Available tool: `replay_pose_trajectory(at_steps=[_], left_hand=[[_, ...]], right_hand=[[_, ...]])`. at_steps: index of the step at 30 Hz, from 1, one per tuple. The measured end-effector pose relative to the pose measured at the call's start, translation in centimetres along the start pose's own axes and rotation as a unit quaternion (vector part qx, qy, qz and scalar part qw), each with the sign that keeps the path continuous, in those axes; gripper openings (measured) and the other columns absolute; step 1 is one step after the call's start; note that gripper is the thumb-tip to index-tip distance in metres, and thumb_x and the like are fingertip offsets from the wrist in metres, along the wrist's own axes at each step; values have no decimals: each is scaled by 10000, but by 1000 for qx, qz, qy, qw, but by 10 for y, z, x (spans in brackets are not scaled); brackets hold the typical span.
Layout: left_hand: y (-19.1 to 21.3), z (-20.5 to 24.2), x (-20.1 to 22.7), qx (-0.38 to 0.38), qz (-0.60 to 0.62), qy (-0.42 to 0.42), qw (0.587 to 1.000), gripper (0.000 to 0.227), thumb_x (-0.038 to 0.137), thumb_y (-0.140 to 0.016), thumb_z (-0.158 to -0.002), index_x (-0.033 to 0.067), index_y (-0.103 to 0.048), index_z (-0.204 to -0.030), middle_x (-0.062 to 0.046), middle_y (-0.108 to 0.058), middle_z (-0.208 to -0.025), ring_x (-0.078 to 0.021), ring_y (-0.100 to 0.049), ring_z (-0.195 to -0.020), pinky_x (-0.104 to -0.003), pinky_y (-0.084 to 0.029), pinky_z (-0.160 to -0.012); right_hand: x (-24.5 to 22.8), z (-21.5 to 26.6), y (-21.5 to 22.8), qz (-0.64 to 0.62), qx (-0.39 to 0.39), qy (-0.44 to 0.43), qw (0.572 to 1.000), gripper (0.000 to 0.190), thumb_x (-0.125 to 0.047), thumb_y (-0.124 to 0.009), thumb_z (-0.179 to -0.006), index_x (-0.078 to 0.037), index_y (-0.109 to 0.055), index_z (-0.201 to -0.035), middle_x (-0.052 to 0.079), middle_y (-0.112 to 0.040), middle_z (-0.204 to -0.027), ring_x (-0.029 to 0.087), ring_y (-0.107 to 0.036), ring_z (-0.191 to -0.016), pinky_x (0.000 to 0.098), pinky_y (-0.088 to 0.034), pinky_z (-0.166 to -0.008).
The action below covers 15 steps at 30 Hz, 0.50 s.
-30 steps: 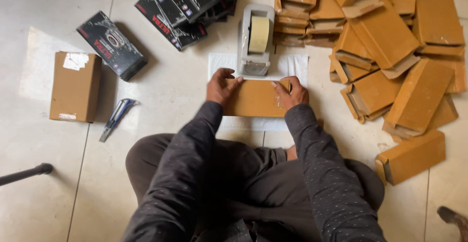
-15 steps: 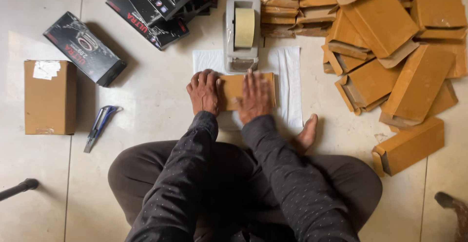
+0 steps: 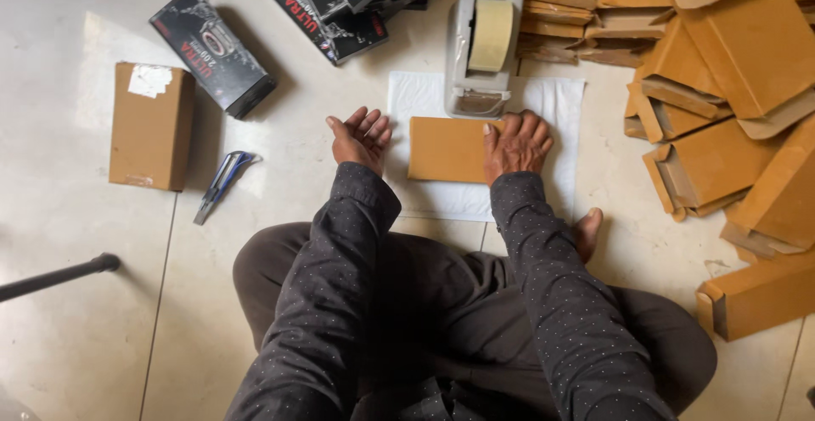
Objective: The person sits on the floor and packs smartwatches into retail boxes, then places them into brown shipping envelopes. They attach labels to the envelopes and seal them with tape. The person repeats this process for multiple units.
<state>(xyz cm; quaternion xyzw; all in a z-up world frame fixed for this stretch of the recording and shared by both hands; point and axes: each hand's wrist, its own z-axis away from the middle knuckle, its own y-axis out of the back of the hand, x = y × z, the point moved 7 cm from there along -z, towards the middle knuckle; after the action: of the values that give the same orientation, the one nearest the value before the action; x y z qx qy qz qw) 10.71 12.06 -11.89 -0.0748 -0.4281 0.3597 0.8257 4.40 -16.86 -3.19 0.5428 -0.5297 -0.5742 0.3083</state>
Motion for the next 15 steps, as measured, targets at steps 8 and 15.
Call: replay_pose_trajectory(at_steps=[8,15], left_hand=[[-32,38,-20,-19,-299,-31,954,534,458,-515,-1003,-8,-689,-1197,-179,-731,-971,-292,-694,-836,-432,-604,-753],[-72,89,-5,-33,-726,-161,668,722,501,-834,-791,106,-575,-1338,-158,-581,-1232,-333,-577,-1174,-432,-494,-970]], right_hand=[[13,-17,-11,33,13,23,999,463,-430,-557,-1081,14,-562,-1214,253,-429,-1423,417,-291,-1402,604,-242,-1153],[15,0,-7,-16,32,89,995,440,-361,-605,-1048,14,-572,-1276,253,-368,-1571,449,-169,-1532,612,-198,-1209]])
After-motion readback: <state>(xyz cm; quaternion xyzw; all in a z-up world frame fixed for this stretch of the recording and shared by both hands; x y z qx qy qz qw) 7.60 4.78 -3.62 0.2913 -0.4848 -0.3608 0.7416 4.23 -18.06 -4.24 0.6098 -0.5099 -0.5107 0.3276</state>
